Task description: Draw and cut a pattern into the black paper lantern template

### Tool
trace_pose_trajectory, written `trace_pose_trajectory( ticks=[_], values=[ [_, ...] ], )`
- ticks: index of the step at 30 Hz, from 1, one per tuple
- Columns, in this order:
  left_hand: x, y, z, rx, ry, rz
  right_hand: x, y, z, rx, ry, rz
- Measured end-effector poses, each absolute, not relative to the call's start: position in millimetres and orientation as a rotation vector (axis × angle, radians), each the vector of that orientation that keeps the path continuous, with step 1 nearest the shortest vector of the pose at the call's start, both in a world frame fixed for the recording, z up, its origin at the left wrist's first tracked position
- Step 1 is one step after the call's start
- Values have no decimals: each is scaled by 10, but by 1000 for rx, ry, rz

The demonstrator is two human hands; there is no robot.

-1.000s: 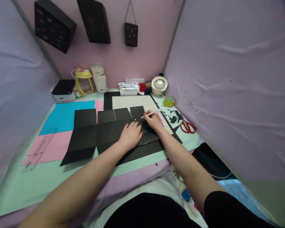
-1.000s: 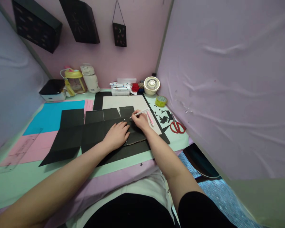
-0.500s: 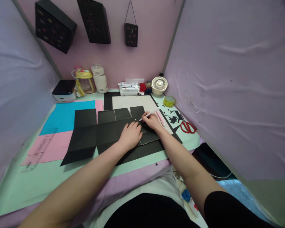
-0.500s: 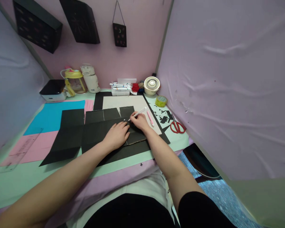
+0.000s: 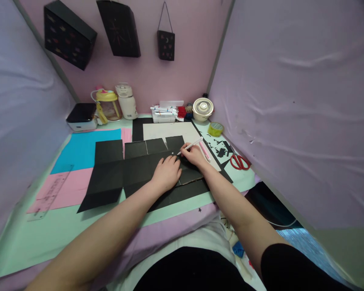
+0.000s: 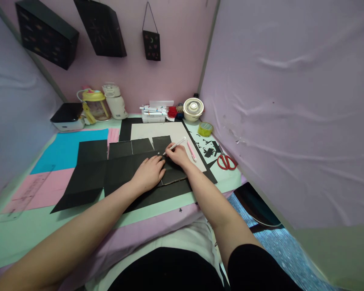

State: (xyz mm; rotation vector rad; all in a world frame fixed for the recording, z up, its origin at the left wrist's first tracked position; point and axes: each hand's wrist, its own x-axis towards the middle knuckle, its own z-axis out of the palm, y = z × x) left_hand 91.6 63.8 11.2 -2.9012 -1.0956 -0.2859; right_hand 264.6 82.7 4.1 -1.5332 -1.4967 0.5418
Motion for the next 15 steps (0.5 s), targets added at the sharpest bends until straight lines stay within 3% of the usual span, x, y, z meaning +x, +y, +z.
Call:
trace_pose_trajectory(
  ticks=[15],
  values=[
    [915,641,114,-2897,-1097,-280,2636,835,35,-1539,-1524,501]
  ],
)
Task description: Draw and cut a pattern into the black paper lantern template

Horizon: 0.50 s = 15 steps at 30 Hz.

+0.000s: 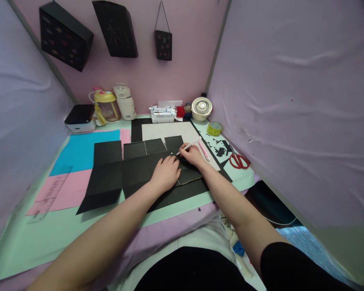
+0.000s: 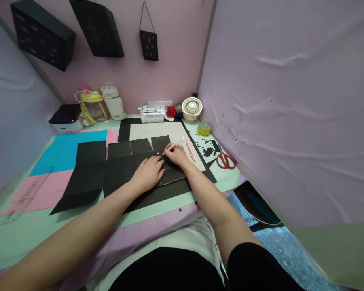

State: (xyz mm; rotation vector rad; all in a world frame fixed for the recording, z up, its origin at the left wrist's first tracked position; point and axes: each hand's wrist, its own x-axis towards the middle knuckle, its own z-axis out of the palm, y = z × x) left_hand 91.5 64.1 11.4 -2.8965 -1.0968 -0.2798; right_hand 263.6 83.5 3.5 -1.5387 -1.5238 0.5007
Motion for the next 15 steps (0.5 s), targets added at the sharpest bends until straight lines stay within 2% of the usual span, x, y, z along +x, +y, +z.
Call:
trace_pose_trajectory(
  ticks=[15],
  values=[
    [914,646,109,-2895,-1095,-274,2637,831,37,-1547,-1523,502]
  ],
)
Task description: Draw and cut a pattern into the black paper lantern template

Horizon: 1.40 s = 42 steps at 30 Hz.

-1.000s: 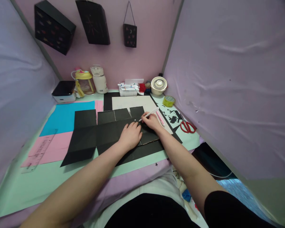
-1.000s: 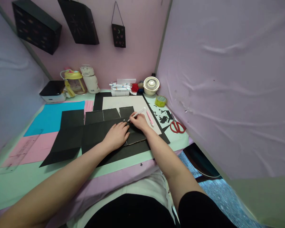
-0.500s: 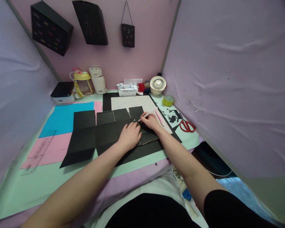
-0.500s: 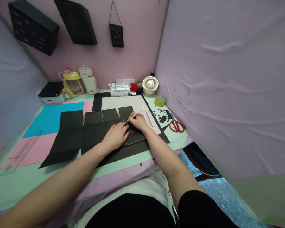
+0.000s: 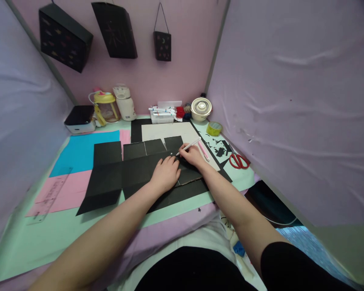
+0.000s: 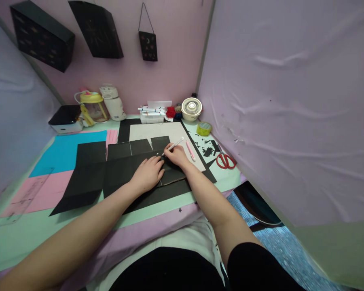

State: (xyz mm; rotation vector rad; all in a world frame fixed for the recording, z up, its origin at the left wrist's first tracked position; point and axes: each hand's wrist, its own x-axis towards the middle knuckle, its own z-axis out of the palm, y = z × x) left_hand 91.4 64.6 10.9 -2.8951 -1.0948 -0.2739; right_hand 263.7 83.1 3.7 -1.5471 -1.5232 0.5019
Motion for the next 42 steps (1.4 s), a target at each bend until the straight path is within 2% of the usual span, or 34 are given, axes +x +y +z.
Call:
trace_pose_trajectory(
  ticks=[29,34,42],
  values=[
    [916,647,111,-2897,-1095,-275,2631,817,53,-1545,-1518,511],
    [914,639,118,-2888,-1095,-265,2669,833,31,-1481,-1374,521],
    [911,645,115,-2884,-1095,-248,2699,858,-10,-1391,-1240,355]
  ],
)
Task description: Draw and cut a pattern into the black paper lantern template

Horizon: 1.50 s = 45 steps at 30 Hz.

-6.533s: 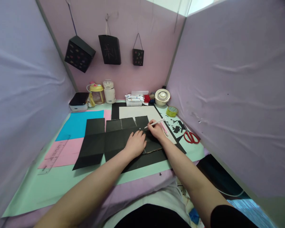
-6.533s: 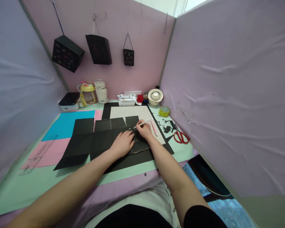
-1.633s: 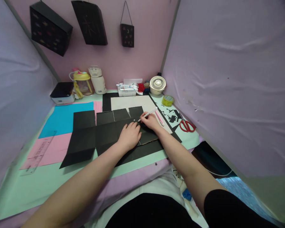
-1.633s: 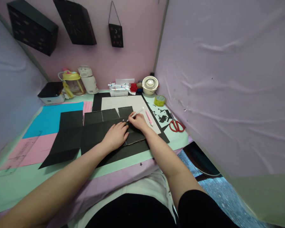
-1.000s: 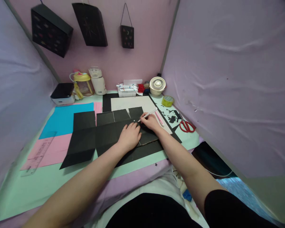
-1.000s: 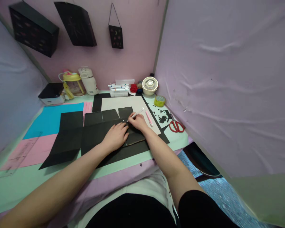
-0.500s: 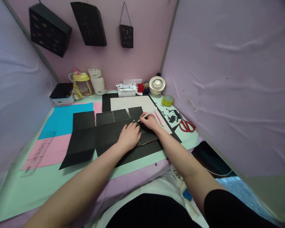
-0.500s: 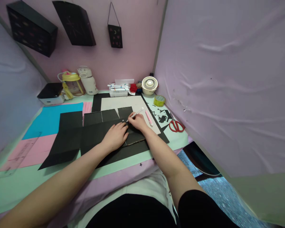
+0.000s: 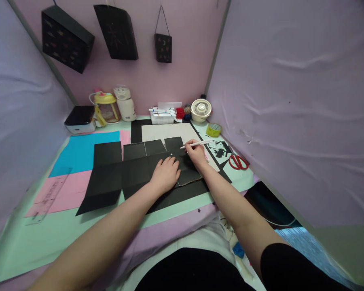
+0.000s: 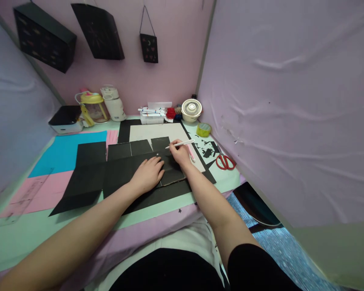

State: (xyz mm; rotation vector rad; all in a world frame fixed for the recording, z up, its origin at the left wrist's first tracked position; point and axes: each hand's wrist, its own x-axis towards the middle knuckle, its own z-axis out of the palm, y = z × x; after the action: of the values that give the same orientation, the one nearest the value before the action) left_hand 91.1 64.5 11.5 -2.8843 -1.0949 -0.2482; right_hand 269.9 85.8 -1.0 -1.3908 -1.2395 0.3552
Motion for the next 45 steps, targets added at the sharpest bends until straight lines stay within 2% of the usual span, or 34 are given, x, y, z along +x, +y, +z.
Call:
trace_pose_trajectory(
  ticks=[5,15,45],
  values=[
    [904,645,116,-2891,-1080,-260,2714,867,-18,-1364,-1185,283],
    [911,657,106,-2901,-1088,-264,2663,823,12,-1484,-1452,448],
    [908,659,93,-2901,-1082,-270,2644,817,36,-1489,-1481,506]
  ],
)
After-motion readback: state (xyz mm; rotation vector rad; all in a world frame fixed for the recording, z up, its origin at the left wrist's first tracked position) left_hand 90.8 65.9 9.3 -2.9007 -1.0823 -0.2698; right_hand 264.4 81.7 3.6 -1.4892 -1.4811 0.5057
